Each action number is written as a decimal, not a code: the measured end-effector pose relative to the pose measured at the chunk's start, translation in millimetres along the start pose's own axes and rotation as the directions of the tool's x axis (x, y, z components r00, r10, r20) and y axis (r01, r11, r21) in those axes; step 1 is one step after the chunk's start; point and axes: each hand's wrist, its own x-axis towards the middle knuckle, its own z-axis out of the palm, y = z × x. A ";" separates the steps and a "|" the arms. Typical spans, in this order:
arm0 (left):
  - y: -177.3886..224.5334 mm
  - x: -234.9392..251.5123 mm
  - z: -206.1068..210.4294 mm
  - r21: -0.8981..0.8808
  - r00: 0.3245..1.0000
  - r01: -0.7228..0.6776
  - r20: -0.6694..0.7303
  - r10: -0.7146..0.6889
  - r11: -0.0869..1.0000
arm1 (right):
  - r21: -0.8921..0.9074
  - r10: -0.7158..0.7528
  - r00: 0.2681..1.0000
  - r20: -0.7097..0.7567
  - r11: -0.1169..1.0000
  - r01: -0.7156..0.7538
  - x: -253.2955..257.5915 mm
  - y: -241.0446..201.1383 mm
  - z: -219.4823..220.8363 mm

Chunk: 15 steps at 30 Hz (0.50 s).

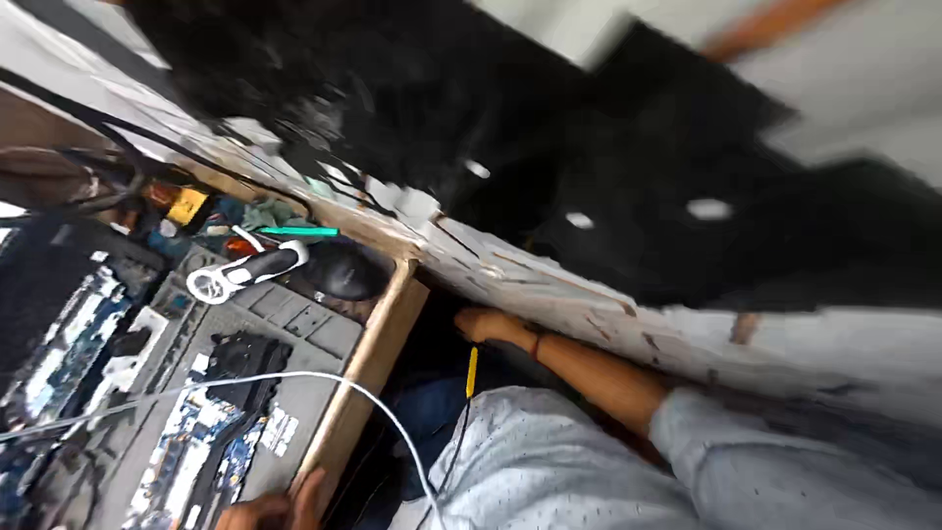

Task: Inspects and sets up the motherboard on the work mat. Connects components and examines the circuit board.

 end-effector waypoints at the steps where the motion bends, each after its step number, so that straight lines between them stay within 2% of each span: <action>1: -1.1 -1.4 -2.1 0.006 1.000 -0.010 -0.009 0.010 1.000 | 0.025 0.021 1.000 0.001 0.999 -0.021 2.9 -3.0 3.1; 3: -2.7 -0.2 -2.4 0.006 1.000 -0.019 -0.022 0.019 1.000 | 0.054 0.074 0.997 -0.005 0.996 -0.074 8.9 -7.9 1.7; 6: 1.3 2.3 1.1 0.039 1.000 0.005 -0.030 -0.004 0.999 | 0.107 0.161 0.984 0.077 0.980 -0.169 7.4 -18.8 -20.5; 8: 3.8 2.1 -2.3 0.046 1.000 0.015 -0.010 -0.015 0.999 | 0.227 0.178 0.979 0.100 0.954 -0.197 5.6 -24.1 -23.8; 11: 4.2 4.2 -5.1 0.044 1.000 0.015 -0.004 -0.015 0.999 | 0.602 0.184 0.978 0.095 0.772 -0.204 6.2 -37.7 -24.5; 13: 4.1 4.4 -3.8 0.035 1.000 0.011 -0.011 -0.010 0.999 | 0.716 0.204 0.978 0.032 0.678 -0.165 -0.4 -54.9 -23.6; 15: 4.0 2.3 -4.8 0.010 1.000 0.019 0.005 -0.019 1.000 | 0.630 0.139 0.989 -0.044 0.773 -0.081 8.5 -69.9 -14.0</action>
